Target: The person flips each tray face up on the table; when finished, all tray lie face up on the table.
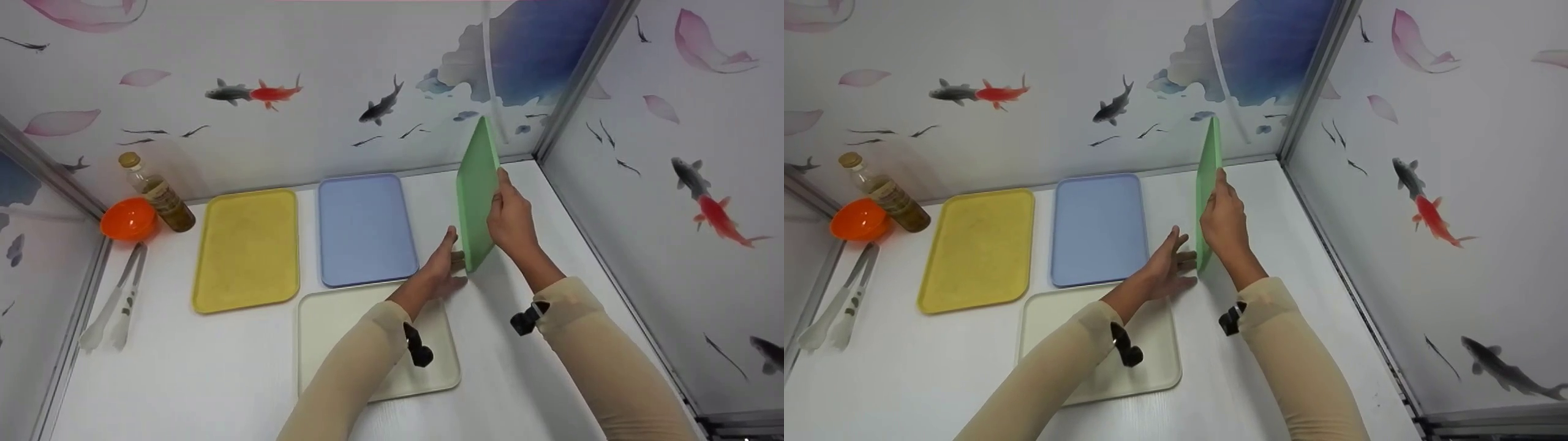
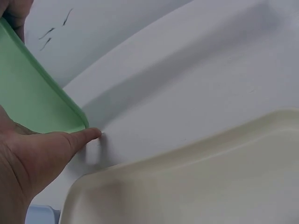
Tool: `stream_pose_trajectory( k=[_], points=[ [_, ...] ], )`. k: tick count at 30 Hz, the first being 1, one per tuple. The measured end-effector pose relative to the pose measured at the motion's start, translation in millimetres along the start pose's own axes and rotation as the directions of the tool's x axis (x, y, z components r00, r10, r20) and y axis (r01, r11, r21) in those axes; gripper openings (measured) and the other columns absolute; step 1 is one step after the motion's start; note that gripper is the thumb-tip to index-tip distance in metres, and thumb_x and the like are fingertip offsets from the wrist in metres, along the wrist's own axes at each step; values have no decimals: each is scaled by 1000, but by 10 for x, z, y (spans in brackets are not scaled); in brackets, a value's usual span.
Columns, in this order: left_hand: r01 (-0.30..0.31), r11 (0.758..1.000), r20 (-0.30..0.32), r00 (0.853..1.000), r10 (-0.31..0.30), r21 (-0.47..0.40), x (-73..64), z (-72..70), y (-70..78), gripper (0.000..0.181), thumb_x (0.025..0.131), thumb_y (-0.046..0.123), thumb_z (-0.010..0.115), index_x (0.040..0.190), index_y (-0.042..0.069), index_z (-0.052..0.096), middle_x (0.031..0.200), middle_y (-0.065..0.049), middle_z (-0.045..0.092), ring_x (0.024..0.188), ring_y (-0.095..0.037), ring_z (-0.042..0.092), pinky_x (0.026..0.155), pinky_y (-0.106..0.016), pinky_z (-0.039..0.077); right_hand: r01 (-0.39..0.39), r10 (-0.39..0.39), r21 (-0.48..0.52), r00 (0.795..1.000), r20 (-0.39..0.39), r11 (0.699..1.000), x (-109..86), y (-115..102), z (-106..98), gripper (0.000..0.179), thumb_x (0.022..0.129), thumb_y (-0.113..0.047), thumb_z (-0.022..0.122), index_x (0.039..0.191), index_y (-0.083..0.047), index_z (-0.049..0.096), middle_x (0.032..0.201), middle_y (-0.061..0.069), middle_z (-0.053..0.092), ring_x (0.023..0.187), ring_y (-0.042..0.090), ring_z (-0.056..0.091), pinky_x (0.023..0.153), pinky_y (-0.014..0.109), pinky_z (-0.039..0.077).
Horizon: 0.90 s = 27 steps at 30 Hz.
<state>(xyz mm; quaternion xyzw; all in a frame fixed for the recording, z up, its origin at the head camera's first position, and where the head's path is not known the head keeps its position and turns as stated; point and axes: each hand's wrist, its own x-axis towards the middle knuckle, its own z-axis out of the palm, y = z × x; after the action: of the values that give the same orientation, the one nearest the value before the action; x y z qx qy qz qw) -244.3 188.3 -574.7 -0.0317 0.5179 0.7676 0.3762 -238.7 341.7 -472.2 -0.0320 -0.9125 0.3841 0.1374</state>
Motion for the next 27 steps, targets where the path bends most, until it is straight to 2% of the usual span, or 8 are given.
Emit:
stream_pose_trajectory(
  k=[6,10,12,15,18,22,24,27],
  points=[
    [-16,999,-35,999,14,-49,4,-71,41,86,115,66,34,179,15,10,174,-33,34,164,-45,38,135,-60,29,-75,76,93,997,-9,993,-3,57,-27,56,121,-14,29,174,3,21,174,33,36,159,47,42,129,58,37],
    [-26,997,-56,998,22,-72,17,-136,79,87,115,66,36,178,12,15,175,-28,35,163,-40,39,135,-56,31,-139,143,153,990,-15,978,-9,59,-66,57,122,-18,27,175,-1,20,177,28,32,163,42,37,132,54,33],
    [-51,996,-73,996,45,-78,37,-173,106,86,115,66,36,179,13,15,178,-23,32,166,-37,34,137,-53,28,-166,170,206,985,-5,964,-8,39,-87,57,122,-20,27,176,-3,20,181,23,27,167,38,32,134,51,30],
    [-88,995,-114,990,83,-37,51,-217,153,83,115,65,33,180,20,9,185,-13,16,173,-33,17,139,-53,18,-199,202,288,979,20,937,-5,31,-124,58,122,-24,27,177,-8,20,184,15,24,164,32,34,131,46,30],
    [-112,994,-158,982,107,-21,49,-252,208,80,116,62,33,180,24,5,188,-7,4,175,-30,3,141,-54,10,-214,212,334,976,43,918,-2,45,-159,58,122,-27,28,178,-13,20,184,12,25,156,32,40,126,45,32],
    [-150,986,-160,978,137,-75,37,-312,291,73,118,58,31,179,22,16,182,-11,26,170,-30,24,138,-50,22,-211,193,372,977,86,904,-2,88,-200,59,122,-33,29,179,-19,18,184,12,25,150,33,44,123,46,35],
    [-165,983,-162,975,150,-86,28,-354,328,71,118,54,34,178,20,18,180,-13,29,167,-30,28,136,-48,27,-207,174,383,978,119,900,-8,124,-221,61,122,-34,31,179,-21,16,183,13,25,150,34,45,122,45,37],
    [-178,982,-172,971,166,-57,2,-422,372,75,114,42,45,178,18,15,185,-13,15,173,-30,15,138,-49,22,-201,143,399,975,171,895,-16,191,-243,63,122,-32,35,179,-22,11,185,12,22,152,34,43,120,45,39]
  ],
)
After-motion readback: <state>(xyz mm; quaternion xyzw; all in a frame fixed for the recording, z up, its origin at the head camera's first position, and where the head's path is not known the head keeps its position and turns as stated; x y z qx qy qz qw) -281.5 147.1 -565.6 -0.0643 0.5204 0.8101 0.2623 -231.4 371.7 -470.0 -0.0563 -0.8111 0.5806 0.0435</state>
